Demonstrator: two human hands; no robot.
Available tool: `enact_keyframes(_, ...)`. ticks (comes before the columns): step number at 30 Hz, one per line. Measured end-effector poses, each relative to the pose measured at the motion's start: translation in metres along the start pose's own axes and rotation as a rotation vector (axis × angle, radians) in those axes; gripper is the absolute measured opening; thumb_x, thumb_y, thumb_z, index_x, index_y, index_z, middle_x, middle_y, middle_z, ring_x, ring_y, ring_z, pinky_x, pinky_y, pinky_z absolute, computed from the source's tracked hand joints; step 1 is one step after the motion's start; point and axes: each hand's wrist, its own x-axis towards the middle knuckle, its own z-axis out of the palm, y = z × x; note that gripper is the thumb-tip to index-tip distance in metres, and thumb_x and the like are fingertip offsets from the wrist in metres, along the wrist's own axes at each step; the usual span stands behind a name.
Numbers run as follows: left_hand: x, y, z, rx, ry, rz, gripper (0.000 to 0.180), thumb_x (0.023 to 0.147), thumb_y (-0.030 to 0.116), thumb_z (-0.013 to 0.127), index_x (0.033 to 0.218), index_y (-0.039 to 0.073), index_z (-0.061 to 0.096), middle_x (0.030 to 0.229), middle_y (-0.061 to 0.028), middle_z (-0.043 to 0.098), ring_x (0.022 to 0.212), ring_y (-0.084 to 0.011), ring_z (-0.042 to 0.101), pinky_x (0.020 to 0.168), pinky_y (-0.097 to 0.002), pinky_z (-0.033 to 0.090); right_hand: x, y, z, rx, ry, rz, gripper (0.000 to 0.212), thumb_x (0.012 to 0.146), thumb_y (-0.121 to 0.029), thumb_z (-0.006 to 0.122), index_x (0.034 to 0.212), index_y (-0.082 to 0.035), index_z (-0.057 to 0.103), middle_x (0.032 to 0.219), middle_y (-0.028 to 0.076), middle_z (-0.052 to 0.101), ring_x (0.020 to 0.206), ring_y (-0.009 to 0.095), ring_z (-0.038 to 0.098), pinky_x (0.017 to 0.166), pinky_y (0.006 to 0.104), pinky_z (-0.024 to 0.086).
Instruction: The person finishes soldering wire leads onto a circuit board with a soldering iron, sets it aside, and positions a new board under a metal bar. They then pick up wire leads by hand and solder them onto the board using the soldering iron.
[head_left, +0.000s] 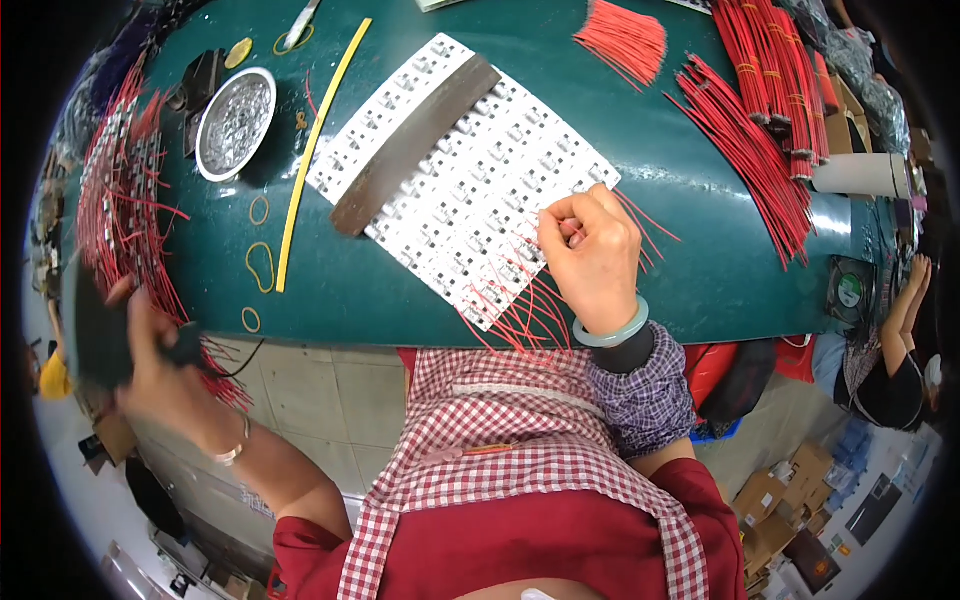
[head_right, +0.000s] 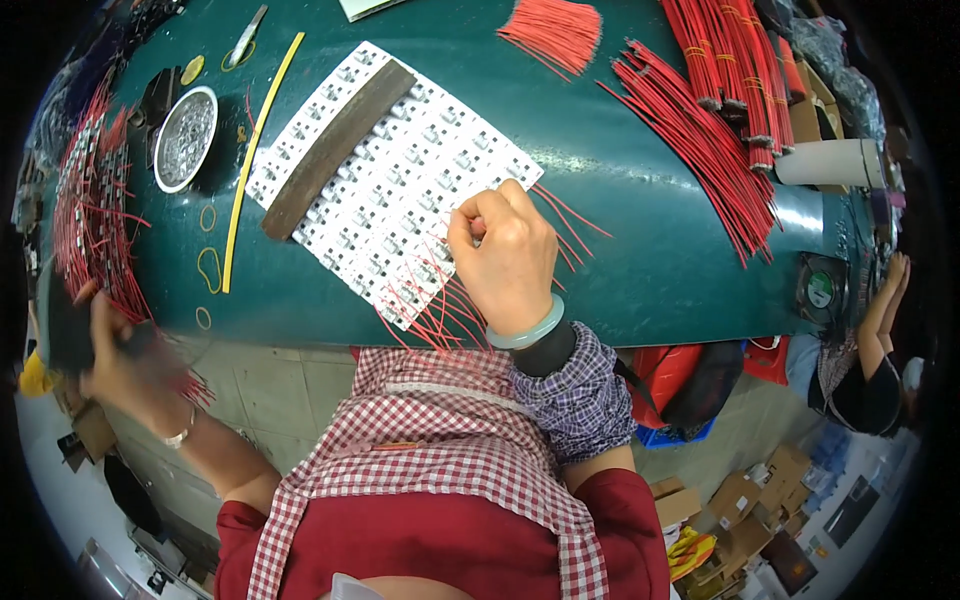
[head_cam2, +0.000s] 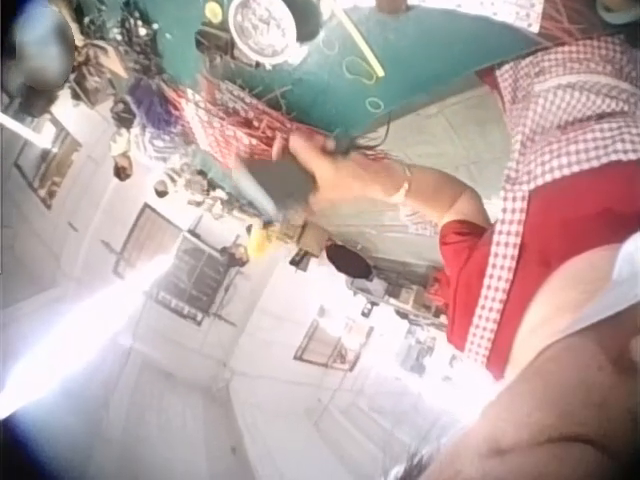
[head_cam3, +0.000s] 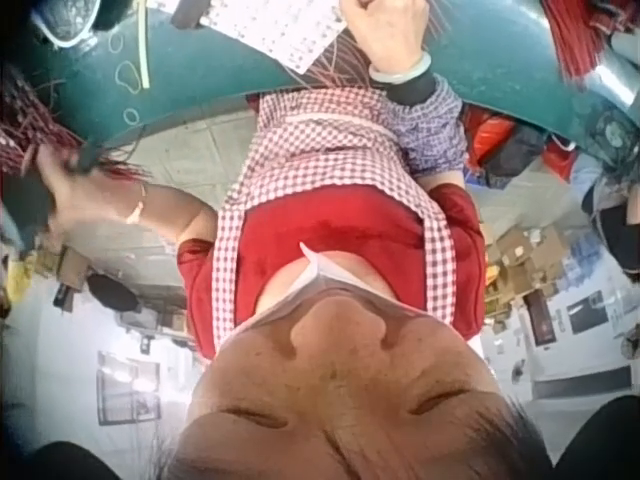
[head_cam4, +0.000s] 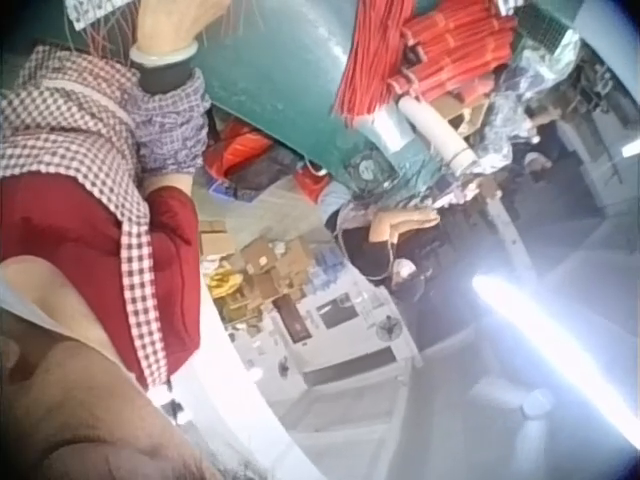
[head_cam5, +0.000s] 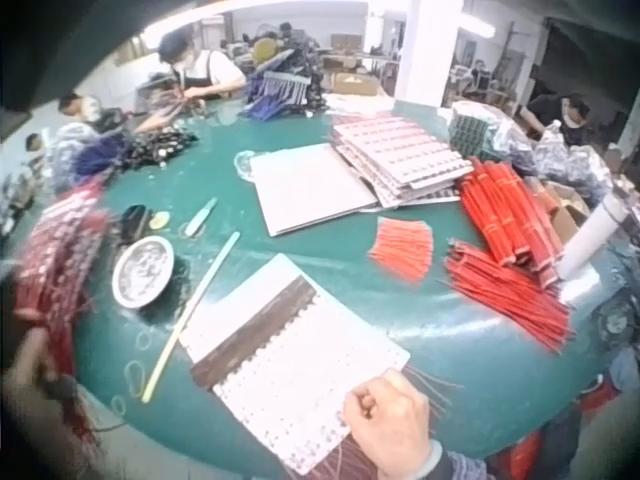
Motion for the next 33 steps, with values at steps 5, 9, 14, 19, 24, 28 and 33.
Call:
enact_keyframes(5, -0.033, 0.037, 0.031, -0.528, -0.108, -0.456, 0.028, 0.082, -0.005, 0.071, 0.110, -0.007, 0.066, 0.100, -0.0123, 0.071, 0.056, -0.0078, 0.052, 0.047, -0.0224, 0.037, -0.002, 0.003, 0.001, -0.008, 0.001, 0.001, 0.009, 0.077, -0.001, 0.075, 0.075, -0.004, 0.066, 0.076, 0.009, 0.058, 0.059, 0.025, 0.062, 0.052, 0.0378, 0.048)
enact_keyframes(9, -0.056, 0.057, 0.022, -0.652, -0.082, -0.479, 0.035, 0.082, -0.009, 0.068, 0.117, -0.008, 0.062, 0.106, -0.0151, 0.070, 0.056, -0.0083, 0.052, 0.047, -0.0218, 0.038, -0.004, -0.001, -0.004, -0.048, -0.003, -0.062, 0.008, 0.078, -0.002, 0.075, 0.081, -0.003, 0.068, 0.083, 0.010, 0.058, 0.071, 0.027, 0.061, 0.062, 0.0392, 0.049)
enact_keyframes(14, -0.078, 0.069, 0.015, -0.723, -0.116, -0.535, 0.041, 0.082, -0.011, 0.066, 0.122, -0.008, 0.059, 0.107, -0.0177, 0.069, 0.055, -0.0090, 0.051, 0.046, -0.0219, 0.039, -0.020, -0.038, -0.009, -0.071, -0.075, -0.347, 0.016, 0.076, -0.006, 0.075, 0.090, -0.005, 0.067, 0.096, 0.010, 0.055, 0.090, 0.030, 0.054, 0.076, 0.0424, 0.044)
enact_keyframes(19, -0.088, 0.071, 0.021, -0.752, -0.193, -0.578, 0.038, 0.084, -0.010, 0.066, 0.121, -0.007, 0.060, 0.106, -0.0144, 0.069, 0.054, -0.0087, 0.049, 0.047, -0.0222, 0.037, -0.033, -0.045, 0.013, -0.070, -0.203, -0.335, 0.017, 0.073, -0.008, 0.077, 0.083, -0.009, 0.063, 0.096, 0.008, 0.056, 0.091, 0.030, 0.053, 0.076, 0.0412, 0.041)
enact_keyframes(24, -0.104, 0.056, 0.027, -0.680, -0.253, -0.603, 0.027, 0.086, -0.005, 0.066, 0.114, -0.007, 0.067, 0.092, -0.0061, 0.066, 0.056, -0.0057, 0.040, 0.050, -0.0221, 0.031, -0.038, -0.021, 0.024, -0.095, -0.158, -0.396, 0.010, 0.074, -0.008, 0.065, 0.080, -0.005, 0.058, 0.090, 0.011, 0.054, 0.084, 0.032, 0.053, 0.071, 0.0429, 0.042)
enact_keyframes(28, -0.111, -0.031, 0.032, -0.539, -0.324, -0.186, 0.027, 0.095, 0.008, 0.060, 0.115, -0.006, 0.070, 0.072, -0.0009, 0.047, 0.059, -0.0114, 0.041, 0.055, -0.0253, 0.034, -0.035, -0.038, 0.020, 0.142, 0.078, -0.376, 0.011, 0.084, -0.007, 0.063, 0.087, -0.003, 0.053, 0.084, 0.014, 0.053, 0.078, 0.033, 0.056, 0.067, 0.0454, 0.045)
enact_keyframes(33, -0.037, 0.094, 0.006, -0.656, -0.132, -0.322, 0.031, 0.079, -0.008, 0.077, 0.108, -0.004, 0.067, 0.089, -0.0067, 0.067, 0.067, -0.0133, 0.054, 0.055, -0.0274, 0.043, -0.022, -0.045, -0.022, 0.408, 0.055, -0.128, 0.014, 0.092, -0.005, 0.064, 0.098, -0.004, 0.052, 0.089, 0.012, 0.057, 0.078, 0.033, 0.061, 0.066, 0.0408, 0.048)
